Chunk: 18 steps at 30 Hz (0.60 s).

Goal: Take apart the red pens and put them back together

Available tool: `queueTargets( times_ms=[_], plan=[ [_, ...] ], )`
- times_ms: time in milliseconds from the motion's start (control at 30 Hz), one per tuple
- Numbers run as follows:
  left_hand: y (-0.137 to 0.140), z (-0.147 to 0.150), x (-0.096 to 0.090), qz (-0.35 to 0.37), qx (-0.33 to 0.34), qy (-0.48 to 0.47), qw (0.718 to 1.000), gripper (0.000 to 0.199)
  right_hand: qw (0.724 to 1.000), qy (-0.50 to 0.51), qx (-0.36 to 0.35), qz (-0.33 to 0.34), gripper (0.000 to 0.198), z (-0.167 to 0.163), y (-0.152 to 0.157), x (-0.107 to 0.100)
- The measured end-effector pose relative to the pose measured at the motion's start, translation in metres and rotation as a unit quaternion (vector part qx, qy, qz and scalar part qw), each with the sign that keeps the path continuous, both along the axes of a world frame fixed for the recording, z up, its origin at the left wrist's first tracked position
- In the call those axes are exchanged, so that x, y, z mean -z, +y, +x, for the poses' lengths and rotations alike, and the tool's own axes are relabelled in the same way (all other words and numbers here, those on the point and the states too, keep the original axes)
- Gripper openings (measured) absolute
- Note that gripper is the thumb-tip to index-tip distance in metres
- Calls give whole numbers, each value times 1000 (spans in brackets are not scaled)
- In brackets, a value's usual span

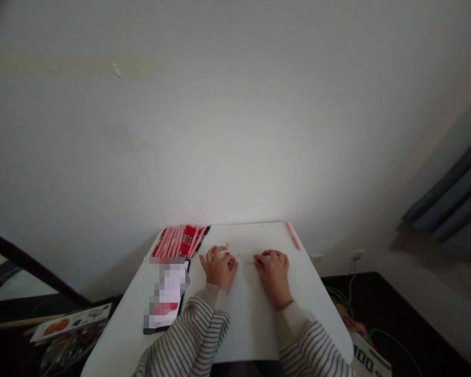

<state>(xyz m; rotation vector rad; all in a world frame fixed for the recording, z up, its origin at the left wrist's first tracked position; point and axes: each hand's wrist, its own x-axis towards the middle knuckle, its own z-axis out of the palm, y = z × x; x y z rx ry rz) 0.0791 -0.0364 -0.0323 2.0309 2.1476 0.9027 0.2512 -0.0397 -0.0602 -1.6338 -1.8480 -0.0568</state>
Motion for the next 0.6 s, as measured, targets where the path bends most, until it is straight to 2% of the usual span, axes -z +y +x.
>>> queueTargets(
  times_ms=[200,600],
  plan=[
    [0,-1,1,27,17,-11,999,8,1000,22,-18,10,18,3,4,5],
    [6,-6,6,49,12,-41,998,8,996,78,-24,34,24,9,7,6]
  ],
)
